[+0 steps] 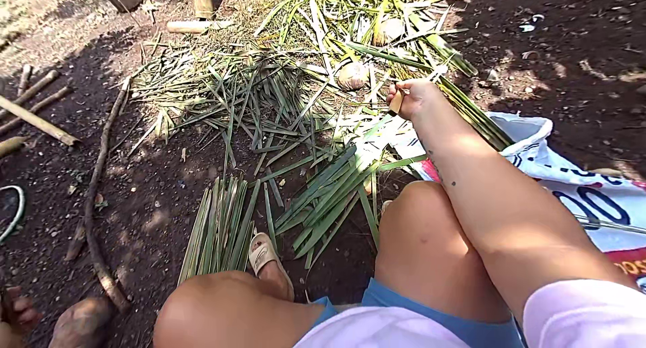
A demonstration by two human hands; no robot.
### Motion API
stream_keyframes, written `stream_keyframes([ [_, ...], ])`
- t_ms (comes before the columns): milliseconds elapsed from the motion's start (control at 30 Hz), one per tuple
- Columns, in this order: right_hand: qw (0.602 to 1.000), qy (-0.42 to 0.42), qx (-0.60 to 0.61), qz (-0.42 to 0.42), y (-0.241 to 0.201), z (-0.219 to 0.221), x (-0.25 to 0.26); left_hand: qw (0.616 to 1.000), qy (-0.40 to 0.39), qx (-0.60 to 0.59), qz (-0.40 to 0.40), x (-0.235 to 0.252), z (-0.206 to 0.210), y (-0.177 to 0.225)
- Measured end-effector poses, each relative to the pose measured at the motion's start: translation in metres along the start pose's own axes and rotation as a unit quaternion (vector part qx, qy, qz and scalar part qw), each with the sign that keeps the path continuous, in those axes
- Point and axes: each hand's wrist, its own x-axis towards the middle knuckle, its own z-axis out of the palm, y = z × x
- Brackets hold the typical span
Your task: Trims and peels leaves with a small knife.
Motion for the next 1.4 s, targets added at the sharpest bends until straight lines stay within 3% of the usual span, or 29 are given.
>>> stream_keyframes([
  [100, 0.997, -0.07, -0.036, -0.013, 0.005, 0.022, -0.046, 0.994, -0.044, -0.07, 0.076, -0.045, 0.111, 0.101],
  [200, 0.978, -0.18, -0.093, -0.045, 0.015, 0.033, -0.105, 0.967, -0.185, -0.146, 0.095, -0.1, 0.207, 0.172],
  [300, 0.937, -0.303, -0.137, -0.109, 0.026, 0.024, -0.148, 0.918, -0.331, -0.216, 0.036, -0.136, 0.27, 0.201],
  [400, 0.881, -0.393, -0.208, -0.159, 0.036, 0.012, -0.171, 0.888, -0.398, -0.23, 0.004, -0.163, 0.302, 0.202],
  [567, 0.77, -0.436, -0.425, -0.193, 0.044, -0.001, -0.179, 0.853, -0.473, -0.217, 0.026, -0.184, 0.311, 0.189],
  [767, 0.699, -0.486, -0.482, -0.209, 0.046, 0.002, -0.183, 0.848, -0.478, -0.215, 0.087, -0.186, 0.309, 0.187],
  [1100, 0.684, -0.487, -0.497, -0.221, 0.051, 0.007, -0.187, 0.856, -0.472, -0.176, 0.112, -0.181, 0.299, 0.176],
  [1300, 0.625, -0.452, -0.559, -0.303, 0.048, 0.007, -0.188, 0.861, -0.475, -0.137, 0.12, -0.182, 0.295, 0.175],
  [1400, 0.614, -0.432, -0.566, -0.339, 0.048, 0.005, -0.185, 0.859, -0.481, -0.131, 0.115, -0.182, 0.293, 0.176],
])
